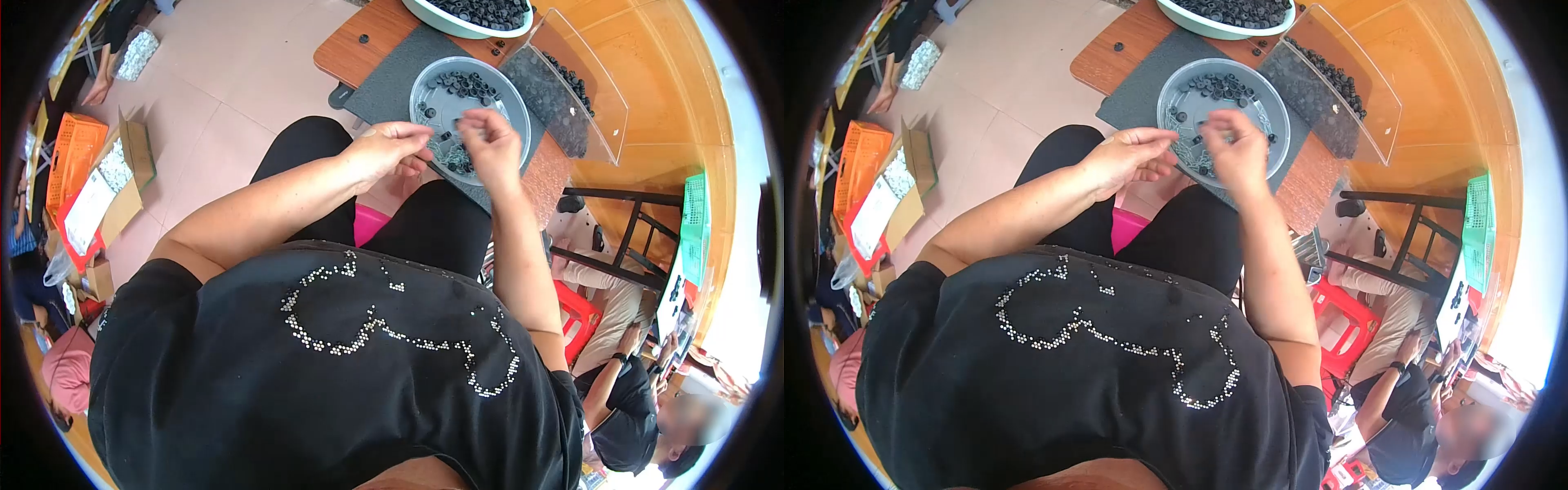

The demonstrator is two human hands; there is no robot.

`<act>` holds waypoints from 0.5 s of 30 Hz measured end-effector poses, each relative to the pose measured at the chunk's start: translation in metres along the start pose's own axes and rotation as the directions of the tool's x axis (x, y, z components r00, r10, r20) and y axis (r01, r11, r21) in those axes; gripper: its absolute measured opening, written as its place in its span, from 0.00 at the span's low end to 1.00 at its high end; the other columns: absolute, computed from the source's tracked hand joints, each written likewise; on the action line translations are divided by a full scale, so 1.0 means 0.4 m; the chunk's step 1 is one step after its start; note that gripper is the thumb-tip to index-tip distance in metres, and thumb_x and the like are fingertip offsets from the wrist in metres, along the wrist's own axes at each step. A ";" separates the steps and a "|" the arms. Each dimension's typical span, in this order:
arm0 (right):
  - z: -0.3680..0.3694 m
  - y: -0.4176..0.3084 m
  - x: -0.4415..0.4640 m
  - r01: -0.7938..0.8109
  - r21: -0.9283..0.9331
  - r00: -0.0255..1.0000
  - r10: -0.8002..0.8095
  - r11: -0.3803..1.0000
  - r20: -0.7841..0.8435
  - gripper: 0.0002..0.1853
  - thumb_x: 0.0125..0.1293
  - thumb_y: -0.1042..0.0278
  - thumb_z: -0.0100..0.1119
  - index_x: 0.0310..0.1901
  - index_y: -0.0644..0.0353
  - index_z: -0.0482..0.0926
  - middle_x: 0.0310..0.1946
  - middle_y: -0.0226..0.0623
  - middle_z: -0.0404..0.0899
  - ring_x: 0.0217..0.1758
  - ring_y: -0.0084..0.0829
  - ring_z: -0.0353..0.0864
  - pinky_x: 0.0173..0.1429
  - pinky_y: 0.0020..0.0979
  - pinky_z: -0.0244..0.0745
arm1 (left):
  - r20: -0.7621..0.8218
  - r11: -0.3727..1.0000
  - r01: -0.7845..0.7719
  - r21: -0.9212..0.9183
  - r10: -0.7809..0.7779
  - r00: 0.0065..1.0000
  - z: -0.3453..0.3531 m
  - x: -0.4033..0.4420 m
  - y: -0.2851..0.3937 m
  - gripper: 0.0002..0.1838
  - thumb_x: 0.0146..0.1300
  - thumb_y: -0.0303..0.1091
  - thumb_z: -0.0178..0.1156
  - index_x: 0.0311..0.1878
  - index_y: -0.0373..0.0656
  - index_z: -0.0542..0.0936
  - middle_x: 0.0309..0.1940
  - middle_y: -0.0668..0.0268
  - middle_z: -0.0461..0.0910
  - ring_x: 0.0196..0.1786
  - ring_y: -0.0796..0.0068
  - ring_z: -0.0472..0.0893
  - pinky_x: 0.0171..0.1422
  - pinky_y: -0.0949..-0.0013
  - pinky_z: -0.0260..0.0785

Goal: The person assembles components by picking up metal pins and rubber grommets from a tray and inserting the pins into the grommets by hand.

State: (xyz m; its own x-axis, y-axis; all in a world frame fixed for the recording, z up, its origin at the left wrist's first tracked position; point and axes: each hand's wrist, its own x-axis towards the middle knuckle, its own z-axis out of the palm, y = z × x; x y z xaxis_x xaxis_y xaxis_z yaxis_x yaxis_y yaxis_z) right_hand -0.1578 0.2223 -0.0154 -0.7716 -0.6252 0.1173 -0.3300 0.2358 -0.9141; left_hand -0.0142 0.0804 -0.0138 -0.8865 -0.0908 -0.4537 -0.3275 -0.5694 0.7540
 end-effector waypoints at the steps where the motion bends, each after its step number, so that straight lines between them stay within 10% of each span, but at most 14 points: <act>1: 0.022 -0.035 -0.033 0.043 -0.021 0.998 -0.042 0.999 0.040 0.10 0.54 0.75 0.62 0.39 0.60 0.80 0.31 0.31 0.81 0.34 0.20 0.78 0.36 0.25 0.72 | 0.006 0.999 -0.011 -0.049 0.011 1.000 0.005 0.006 -0.001 0.18 0.67 0.38 0.54 0.55 0.39 0.73 0.40 0.64 0.78 0.40 0.81 0.77 0.46 0.77 0.72; 8: 0.008 -0.033 -0.041 0.003 -0.076 0.997 0.003 0.997 0.078 0.07 0.55 0.75 0.60 0.36 0.61 0.82 0.30 0.35 0.81 0.29 0.25 0.78 0.36 0.28 0.73 | -0.008 0.980 0.027 -0.198 -0.029 1.000 -0.033 0.017 -0.012 0.15 0.63 0.35 0.58 0.50 0.36 0.76 0.38 0.65 0.79 0.36 0.83 0.77 0.44 0.80 0.73; 10: -0.046 -0.020 -0.010 0.035 -0.386 0.999 -0.033 0.922 0.011 0.05 0.54 0.75 0.60 0.33 0.61 0.83 0.29 0.40 0.82 0.29 0.30 0.81 0.37 0.29 0.74 | 0.010 0.977 0.004 -0.214 -0.002 1.000 -0.062 0.018 -0.015 0.14 0.63 0.35 0.59 0.48 0.37 0.76 0.37 0.66 0.79 0.35 0.84 0.77 0.42 0.81 0.73; 15: -0.065 -0.032 -0.009 -0.062 -0.606 0.891 0.318 0.793 0.325 0.07 0.50 0.68 0.63 0.31 0.61 0.83 0.27 0.45 0.81 0.31 0.37 0.82 0.39 0.33 0.75 | 0.012 0.971 0.048 -0.234 -0.047 0.999 -0.064 0.002 -0.003 0.13 0.63 0.37 0.59 0.46 0.39 0.77 0.34 0.69 0.78 0.34 0.84 0.77 0.40 0.82 0.72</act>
State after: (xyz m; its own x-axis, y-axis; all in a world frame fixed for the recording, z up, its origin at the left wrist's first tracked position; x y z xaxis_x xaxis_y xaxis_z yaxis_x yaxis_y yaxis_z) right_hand -0.1648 0.2409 0.0058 -0.6155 -0.7235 -0.3125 -0.5431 0.6767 -0.4970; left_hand -0.0062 0.0599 -0.0273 -0.8742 -0.0540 -0.4826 -0.2844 -0.7486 0.5990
